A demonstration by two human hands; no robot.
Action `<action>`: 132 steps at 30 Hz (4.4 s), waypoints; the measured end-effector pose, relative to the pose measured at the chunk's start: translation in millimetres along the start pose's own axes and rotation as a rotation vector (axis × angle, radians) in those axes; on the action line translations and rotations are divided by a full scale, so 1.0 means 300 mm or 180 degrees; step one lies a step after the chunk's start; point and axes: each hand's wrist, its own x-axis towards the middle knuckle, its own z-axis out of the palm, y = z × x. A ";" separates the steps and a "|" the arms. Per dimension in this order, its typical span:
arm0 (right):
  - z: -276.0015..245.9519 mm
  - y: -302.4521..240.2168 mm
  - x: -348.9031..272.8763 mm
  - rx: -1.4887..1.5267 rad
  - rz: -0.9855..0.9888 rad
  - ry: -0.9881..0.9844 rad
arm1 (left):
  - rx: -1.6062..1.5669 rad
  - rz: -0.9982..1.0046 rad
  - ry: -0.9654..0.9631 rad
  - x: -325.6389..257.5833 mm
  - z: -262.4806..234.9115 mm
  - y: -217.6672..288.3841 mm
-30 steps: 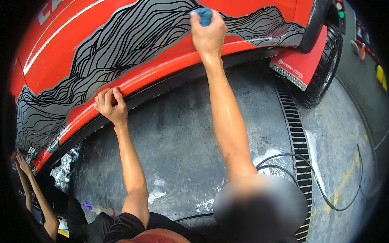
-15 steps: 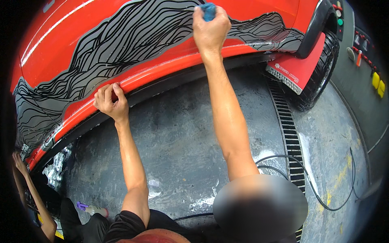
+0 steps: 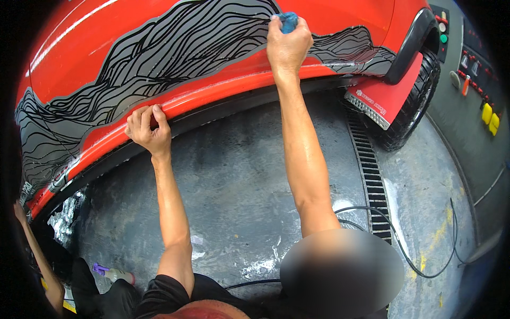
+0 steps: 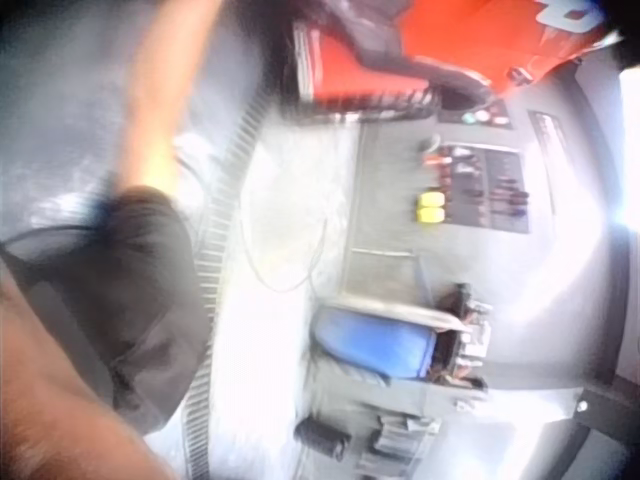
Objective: The person applies a black graphic wrap to the red rear bumper of a vehicle using a blue squeegee. They smooth the material along the curved edge and press it into place while another person works nearby.
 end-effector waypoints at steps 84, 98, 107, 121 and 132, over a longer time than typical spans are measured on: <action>0.115 -0.322 -0.224 0.0442 -0.0959 -0.0997 | -0.0368 -0.0306 0.0018 0.036 -0.014 0.025; -0.158 -0.124 -0.105 0.1970 0.1046 -0.0564 | 0.0473 -0.0993 -0.0515 0.163 -0.053 -0.110; -0.273 0.015 0.011 0.2729 0.1469 0.0312 | 0.0739 -0.0654 -0.0568 0.229 0.137 0.108; -0.292 0.152 -0.032 0.2358 0.1724 -0.0251 | 0.0343 0.2108 -0.0854 0.480 0.518 0.631; -0.329 0.284 -0.032 0.2329 0.1923 -0.0154 | 0.1260 0.0867 -0.0625 0.852 -0.171 -0.401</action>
